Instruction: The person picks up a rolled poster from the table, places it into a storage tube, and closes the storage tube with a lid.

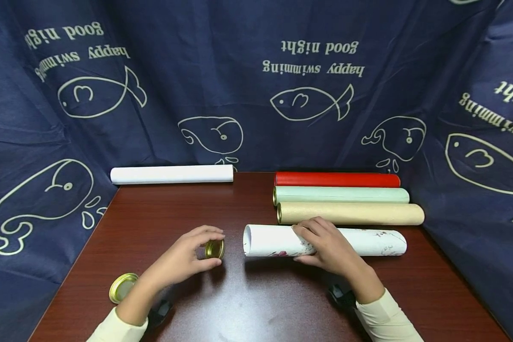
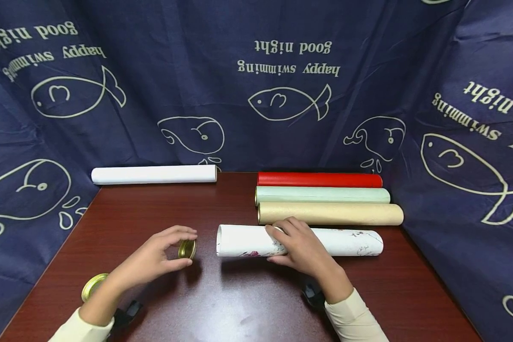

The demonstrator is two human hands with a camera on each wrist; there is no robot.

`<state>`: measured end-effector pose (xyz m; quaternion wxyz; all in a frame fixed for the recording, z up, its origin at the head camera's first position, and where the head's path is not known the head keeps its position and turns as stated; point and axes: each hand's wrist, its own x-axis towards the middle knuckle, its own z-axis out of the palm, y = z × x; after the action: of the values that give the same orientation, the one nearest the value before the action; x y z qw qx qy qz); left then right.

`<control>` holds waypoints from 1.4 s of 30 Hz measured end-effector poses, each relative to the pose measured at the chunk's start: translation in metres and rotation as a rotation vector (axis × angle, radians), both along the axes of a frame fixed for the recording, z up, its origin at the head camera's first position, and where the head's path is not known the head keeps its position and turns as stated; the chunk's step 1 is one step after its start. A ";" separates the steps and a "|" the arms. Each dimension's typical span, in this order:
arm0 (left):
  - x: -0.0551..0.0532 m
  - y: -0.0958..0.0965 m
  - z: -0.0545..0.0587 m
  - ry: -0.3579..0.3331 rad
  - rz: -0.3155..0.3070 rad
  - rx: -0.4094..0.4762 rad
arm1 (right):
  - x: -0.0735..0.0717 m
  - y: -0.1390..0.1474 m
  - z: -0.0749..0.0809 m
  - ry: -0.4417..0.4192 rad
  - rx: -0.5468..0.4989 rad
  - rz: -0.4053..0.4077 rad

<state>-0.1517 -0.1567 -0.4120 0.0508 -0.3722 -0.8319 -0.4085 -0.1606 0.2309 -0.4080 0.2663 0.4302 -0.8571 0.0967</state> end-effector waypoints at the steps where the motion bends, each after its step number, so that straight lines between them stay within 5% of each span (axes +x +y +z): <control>1: -0.001 0.006 0.002 -0.023 -0.007 0.046 | 0.000 0.000 0.000 0.002 -0.002 0.001; 7: 0.000 0.039 0.009 -0.130 -0.047 0.332 | 0.002 0.000 0.000 -0.005 -0.002 0.005; 13: 0.002 0.060 0.004 -0.108 -0.079 0.456 | 0.003 -0.002 0.003 0.001 -0.016 0.016; 22: 0.003 0.068 -0.001 -0.143 -0.075 0.460 | 0.002 0.000 0.001 0.028 -0.044 0.037; 35: 0.003 0.068 -0.005 -0.108 -0.124 0.445 | 0.005 0.001 0.001 -0.027 -0.009 0.019; 42: 0.003 0.073 -0.006 0.026 -0.104 0.312 | 0.007 0.005 0.000 -0.012 0.004 0.031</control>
<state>-0.1490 -0.0840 -0.4177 0.0976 -0.4077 -0.7371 -0.5300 -0.1537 0.2361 -0.4082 0.2589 0.4435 -0.8520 0.1018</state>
